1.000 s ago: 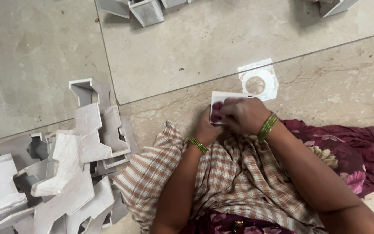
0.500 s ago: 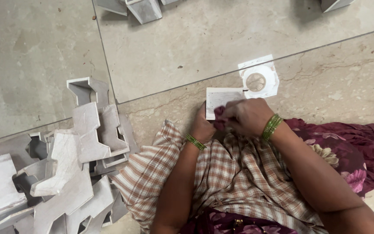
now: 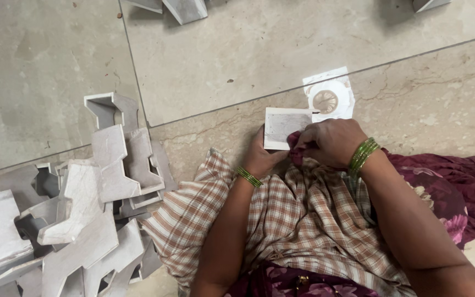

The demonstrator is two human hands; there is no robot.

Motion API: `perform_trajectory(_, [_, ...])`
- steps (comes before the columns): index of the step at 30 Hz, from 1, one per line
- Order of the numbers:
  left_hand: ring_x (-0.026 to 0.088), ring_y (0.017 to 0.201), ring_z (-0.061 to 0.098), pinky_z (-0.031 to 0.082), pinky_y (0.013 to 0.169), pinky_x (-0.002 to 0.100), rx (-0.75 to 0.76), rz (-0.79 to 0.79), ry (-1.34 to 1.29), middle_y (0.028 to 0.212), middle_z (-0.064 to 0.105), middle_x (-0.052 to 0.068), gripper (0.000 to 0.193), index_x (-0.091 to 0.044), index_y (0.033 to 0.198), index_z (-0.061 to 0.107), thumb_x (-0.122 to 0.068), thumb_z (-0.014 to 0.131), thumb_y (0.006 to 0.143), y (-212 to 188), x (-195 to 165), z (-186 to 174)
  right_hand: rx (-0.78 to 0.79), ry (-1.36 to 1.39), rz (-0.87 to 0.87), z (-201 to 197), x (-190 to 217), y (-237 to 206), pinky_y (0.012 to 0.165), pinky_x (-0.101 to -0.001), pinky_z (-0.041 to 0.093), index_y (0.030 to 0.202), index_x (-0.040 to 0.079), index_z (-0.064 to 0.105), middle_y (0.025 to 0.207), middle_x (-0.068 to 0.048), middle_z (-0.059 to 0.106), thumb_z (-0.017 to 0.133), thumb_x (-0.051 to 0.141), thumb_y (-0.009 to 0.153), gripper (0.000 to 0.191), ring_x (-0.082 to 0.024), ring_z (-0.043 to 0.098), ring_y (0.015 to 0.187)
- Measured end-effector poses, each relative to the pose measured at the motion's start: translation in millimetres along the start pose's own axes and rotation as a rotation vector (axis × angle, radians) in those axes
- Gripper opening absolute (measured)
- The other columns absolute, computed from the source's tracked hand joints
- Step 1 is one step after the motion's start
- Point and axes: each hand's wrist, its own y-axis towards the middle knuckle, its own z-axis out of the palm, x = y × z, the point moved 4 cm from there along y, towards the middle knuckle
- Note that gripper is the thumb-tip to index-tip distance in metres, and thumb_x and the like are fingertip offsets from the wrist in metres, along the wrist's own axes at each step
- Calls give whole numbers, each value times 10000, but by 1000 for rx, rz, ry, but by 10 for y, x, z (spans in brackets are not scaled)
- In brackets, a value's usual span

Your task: The person sits on the floor and wipes white molded pieces one at a time with a maroon cloth, rubbing their surfaces and edges, then sets each cleaned piece with a pile of similar pieces on the floor.

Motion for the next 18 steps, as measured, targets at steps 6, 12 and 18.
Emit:
perform_trajectory(6, [199,1240,652,572,1059,368,68,22,-117,1321,664,104,867,1,1447,463,-151,930,732,21,-74,-15,-380,44,210,-128,-197,205,561,-391,571,976,295,808,947,49,762,701,332,1004,117,-186,726,753])
perform_trajectory(12, [236,1310,600,549,1078,358,-16,162,31,1403,585,134,1135,-31,1550,333,-340,962,658,40,-406,-101,-715,293,256,-147,-642,175,715,-451,562,1066,164,780,1010,-84,728,766,252,883,204,-322,710,856])
perform_trajectory(18, [297,1393,485,396,1161,531,-329,200,915,1493,460,155,1269,-80,1566,305,-693,879,615,-114,-809,-116,-413,393,366,239,-687,422,793,-508,557,1119,150,749,990,-163,745,715,318,884,290,-395,703,918])
